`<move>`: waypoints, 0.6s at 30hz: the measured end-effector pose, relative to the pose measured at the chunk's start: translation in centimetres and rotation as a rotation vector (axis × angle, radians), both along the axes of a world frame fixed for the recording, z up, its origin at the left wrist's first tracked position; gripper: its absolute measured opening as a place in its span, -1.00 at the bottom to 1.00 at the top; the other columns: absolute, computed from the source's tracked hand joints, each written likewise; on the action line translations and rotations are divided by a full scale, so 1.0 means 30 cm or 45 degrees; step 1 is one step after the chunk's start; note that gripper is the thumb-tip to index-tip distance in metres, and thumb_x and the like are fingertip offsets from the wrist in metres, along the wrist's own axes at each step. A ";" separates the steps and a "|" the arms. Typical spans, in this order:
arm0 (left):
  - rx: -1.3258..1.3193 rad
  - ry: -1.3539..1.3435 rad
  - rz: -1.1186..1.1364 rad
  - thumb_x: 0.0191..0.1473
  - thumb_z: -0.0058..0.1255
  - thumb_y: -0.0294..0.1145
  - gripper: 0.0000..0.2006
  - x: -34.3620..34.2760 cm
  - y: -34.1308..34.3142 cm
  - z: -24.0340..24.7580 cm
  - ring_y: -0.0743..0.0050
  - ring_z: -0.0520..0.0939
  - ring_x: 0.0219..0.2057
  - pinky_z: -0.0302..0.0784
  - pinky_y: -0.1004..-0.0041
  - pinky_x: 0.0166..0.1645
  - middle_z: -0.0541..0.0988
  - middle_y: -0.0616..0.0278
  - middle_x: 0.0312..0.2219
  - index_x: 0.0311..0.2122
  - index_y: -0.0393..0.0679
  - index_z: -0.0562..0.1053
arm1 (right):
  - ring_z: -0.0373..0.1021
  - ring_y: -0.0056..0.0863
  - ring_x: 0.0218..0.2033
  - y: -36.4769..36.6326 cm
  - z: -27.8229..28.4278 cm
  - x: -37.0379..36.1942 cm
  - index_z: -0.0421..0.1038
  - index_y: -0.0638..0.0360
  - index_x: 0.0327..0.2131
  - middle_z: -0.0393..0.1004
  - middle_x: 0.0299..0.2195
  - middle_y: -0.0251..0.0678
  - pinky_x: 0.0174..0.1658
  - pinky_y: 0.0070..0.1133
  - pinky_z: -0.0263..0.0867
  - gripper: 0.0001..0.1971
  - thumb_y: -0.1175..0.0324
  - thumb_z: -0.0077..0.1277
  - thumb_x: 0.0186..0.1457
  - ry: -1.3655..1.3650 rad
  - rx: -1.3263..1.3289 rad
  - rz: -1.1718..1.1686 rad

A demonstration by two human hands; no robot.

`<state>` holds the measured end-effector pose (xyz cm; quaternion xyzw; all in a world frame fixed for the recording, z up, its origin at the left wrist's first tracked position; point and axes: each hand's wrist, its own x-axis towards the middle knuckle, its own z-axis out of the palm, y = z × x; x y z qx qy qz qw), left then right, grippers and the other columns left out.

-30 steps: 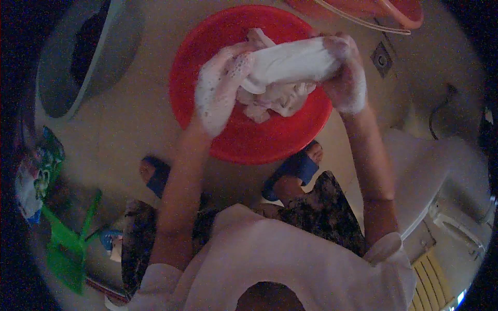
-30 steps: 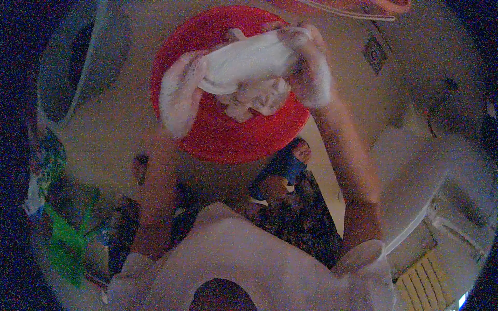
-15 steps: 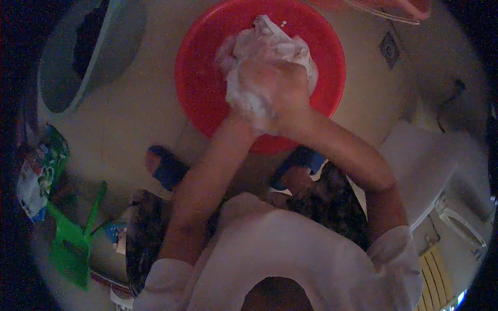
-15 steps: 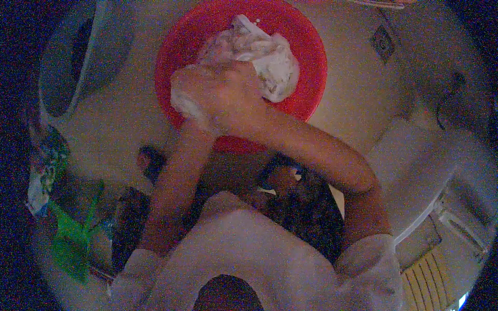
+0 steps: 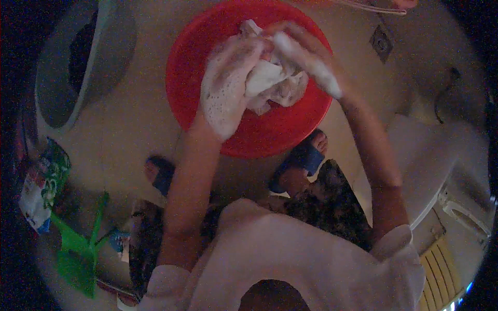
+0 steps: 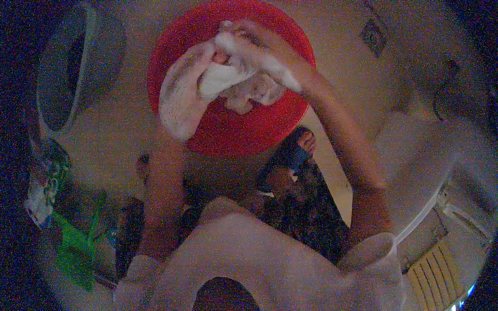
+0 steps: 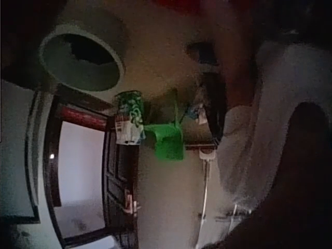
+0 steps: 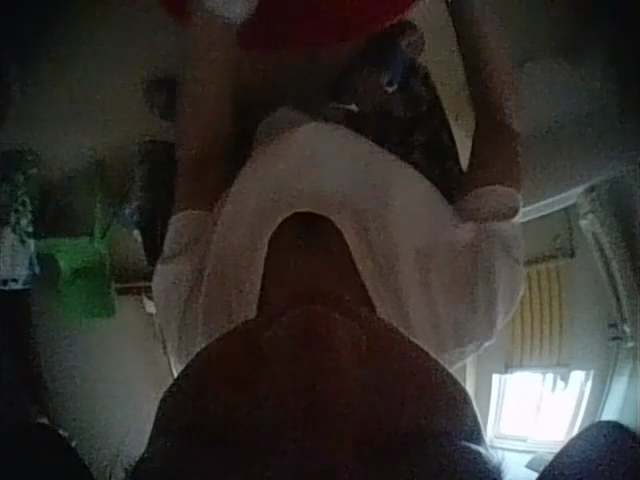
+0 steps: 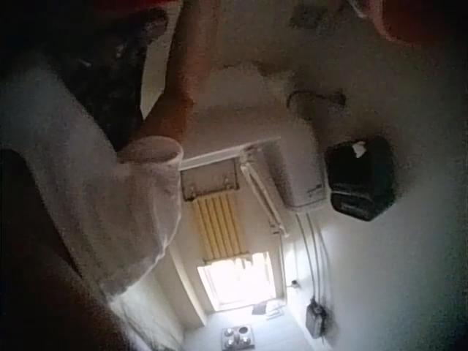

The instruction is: The person washes laundry in a basin, repeatedly scrubbing, lathering, and stretching the soapy cloth by hand.

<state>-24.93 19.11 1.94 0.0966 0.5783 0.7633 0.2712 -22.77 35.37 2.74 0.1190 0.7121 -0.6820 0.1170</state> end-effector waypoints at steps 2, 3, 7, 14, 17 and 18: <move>-0.050 -0.257 -0.049 -0.01 -0.15 -0.26 -0.72 -0.026 0.009 -0.036 0.52 0.39 -0.32 0.29 0.53 -0.18 0.36 0.27 -0.38 -0.25 -0.24 0.30 | 0.28 -0.55 -0.35 0.002 0.045 0.023 0.17 0.25 -0.18 0.33 -0.40 -0.32 -0.28 -0.63 0.23 -0.57 0.19 -0.05 -0.08 -0.124 0.394 0.487; -0.051 -0.258 -0.048 -0.01 -0.15 -0.26 -0.72 -0.030 0.006 -0.038 0.52 0.39 -0.32 0.29 0.53 -0.18 0.36 0.27 -0.38 -0.25 -0.24 0.30 | 0.25 -0.62 -0.38 -0.024 0.065 0.017 0.23 0.24 -0.26 0.31 -0.46 -0.39 -0.31 -0.64 0.21 -0.66 0.25 -0.03 -0.09 -0.366 0.361 0.553; -0.121 0.329 -0.152 -0.13 0.00 -0.27 -0.58 -0.071 -0.014 -0.056 0.44 0.38 -0.26 0.31 0.46 -0.17 0.37 0.21 -0.33 -0.16 -0.24 0.27 | 0.22 -0.65 -0.37 0.016 0.034 0.040 0.31 0.23 -0.38 0.30 -0.45 -0.44 -0.29 -0.65 0.18 -0.78 0.30 -0.04 -0.10 -0.099 0.116 0.357; -0.526 0.984 -0.375 -0.22 0.03 -0.23 -0.60 -0.085 -0.073 -0.095 0.10 0.32 -0.17 0.08 0.29 0.02 0.41 0.13 -0.26 -0.22 -0.18 0.38 | 0.20 -0.42 -0.13 0.105 0.139 0.129 0.15 0.22 -0.12 0.27 -0.21 -0.28 -0.07 -0.48 0.14 -0.55 0.17 -0.13 -0.06 0.009 -0.414 -0.200; -0.649 1.154 -0.343 -0.16 -0.02 -0.30 -0.64 -0.124 -0.153 -0.101 0.21 0.35 -0.17 0.13 0.37 -0.01 0.41 0.15 -0.25 -0.20 -0.21 0.35 | 0.20 -0.32 -0.10 0.136 0.256 0.113 0.09 0.18 -0.07 0.24 -0.14 -0.22 -0.03 -0.41 0.12 -0.55 0.15 -0.20 0.00 0.244 -0.495 -0.180; -0.752 1.134 -0.385 -0.11 -0.06 -0.35 -0.64 -0.129 -0.166 -0.071 0.36 0.39 -0.18 0.23 0.46 -0.06 0.42 0.17 -0.24 -0.15 -0.24 0.31 | 0.20 -0.31 -0.10 0.142 0.301 0.110 0.10 0.17 -0.06 0.23 -0.13 -0.21 -0.03 -0.40 0.12 -0.55 0.13 -0.22 0.01 0.307 -0.612 -0.181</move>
